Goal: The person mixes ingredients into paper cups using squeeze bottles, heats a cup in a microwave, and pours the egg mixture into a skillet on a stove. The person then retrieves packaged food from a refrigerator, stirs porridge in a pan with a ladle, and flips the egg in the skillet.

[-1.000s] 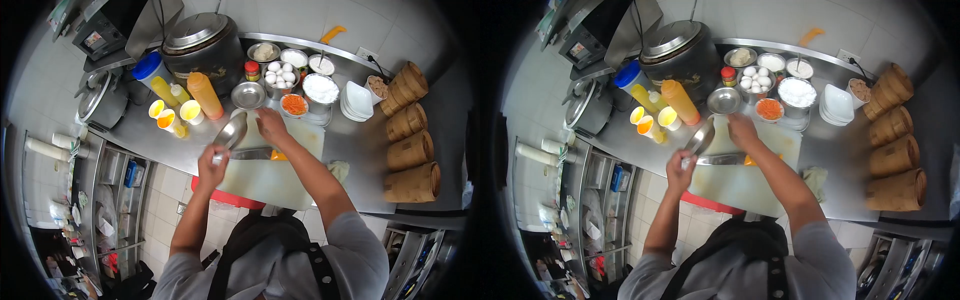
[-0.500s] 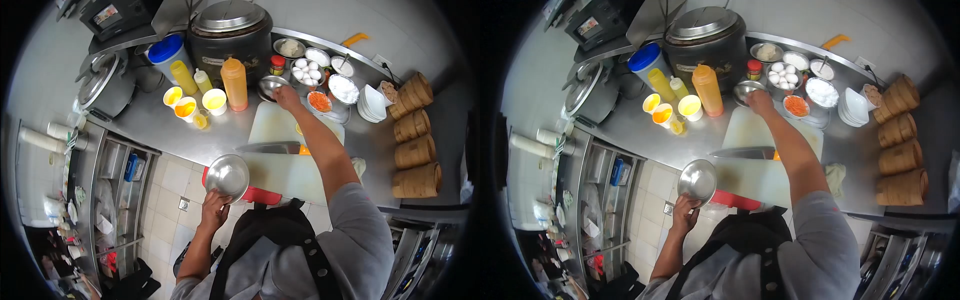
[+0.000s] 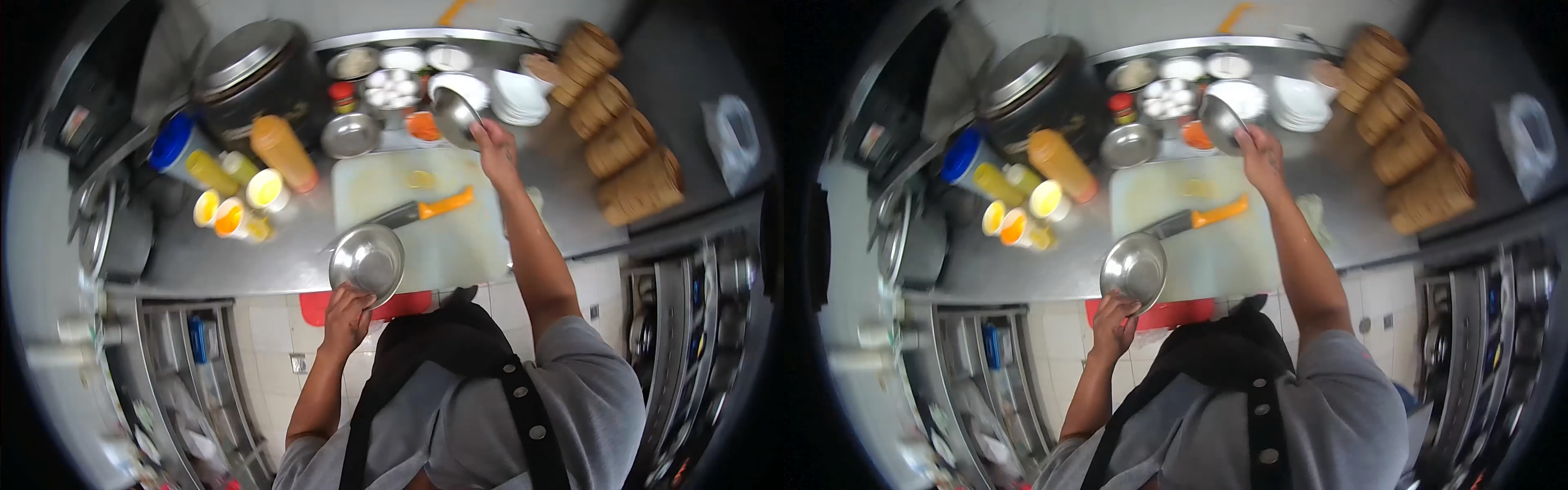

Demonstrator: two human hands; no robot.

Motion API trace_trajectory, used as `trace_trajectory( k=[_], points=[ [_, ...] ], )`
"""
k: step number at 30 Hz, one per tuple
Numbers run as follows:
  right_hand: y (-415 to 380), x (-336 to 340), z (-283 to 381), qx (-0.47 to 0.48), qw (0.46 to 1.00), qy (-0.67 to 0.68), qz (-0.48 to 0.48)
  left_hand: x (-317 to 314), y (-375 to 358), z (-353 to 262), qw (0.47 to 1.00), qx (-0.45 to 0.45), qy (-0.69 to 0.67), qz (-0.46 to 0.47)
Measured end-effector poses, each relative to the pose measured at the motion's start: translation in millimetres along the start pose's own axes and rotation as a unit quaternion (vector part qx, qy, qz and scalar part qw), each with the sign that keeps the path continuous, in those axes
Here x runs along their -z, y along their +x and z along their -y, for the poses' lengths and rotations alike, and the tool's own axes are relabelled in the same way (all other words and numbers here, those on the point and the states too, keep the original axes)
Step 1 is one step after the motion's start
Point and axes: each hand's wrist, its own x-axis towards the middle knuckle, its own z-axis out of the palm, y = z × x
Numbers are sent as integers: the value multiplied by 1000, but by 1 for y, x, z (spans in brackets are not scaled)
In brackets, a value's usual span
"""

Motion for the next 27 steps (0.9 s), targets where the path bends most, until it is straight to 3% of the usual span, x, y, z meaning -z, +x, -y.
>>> trace_trajectory(
  k=[1,5,6,9,13,16,19,21,22,24,26,27],
  points=[
    [-20,43,-6,63,993,-90,-44,-10,12,0,999,-24,-23,9],
    [-103,180,-64,-18,936,-348,-38,-55,69,-15,989,-107,-71,67],
    [-122,199,-79,-16,933,-356,-48,-69,86,-21,986,-127,-78,78],
    [-161,235,-115,-7,916,-398,-56,-118,139,-41,973,-186,-95,100],
    [-170,242,-149,-12,852,-521,45,-198,215,-74,959,-234,-106,124],
    [-177,253,-143,8,870,-493,6,-260,261,-94,957,-263,-63,105],
    [-213,302,-121,-77,941,-327,23,-331,287,-82,962,-266,-39,50],
    [-259,345,-146,-123,941,-315,30,-367,296,-70,967,-229,102,45],
    [-287,373,-143,-131,948,-290,12,-389,300,-56,965,-250,83,8],
    [-344,419,-149,-207,931,-302,-15,-422,301,-27,978,-177,107,9],
    [-390,464,-131,-299,911,-281,-24,-414,303,-28,942,-107,250,194],
    [-413,486,-131,-324,899,-293,-35,-424,301,-3,960,-165,169,149]
  ],
)
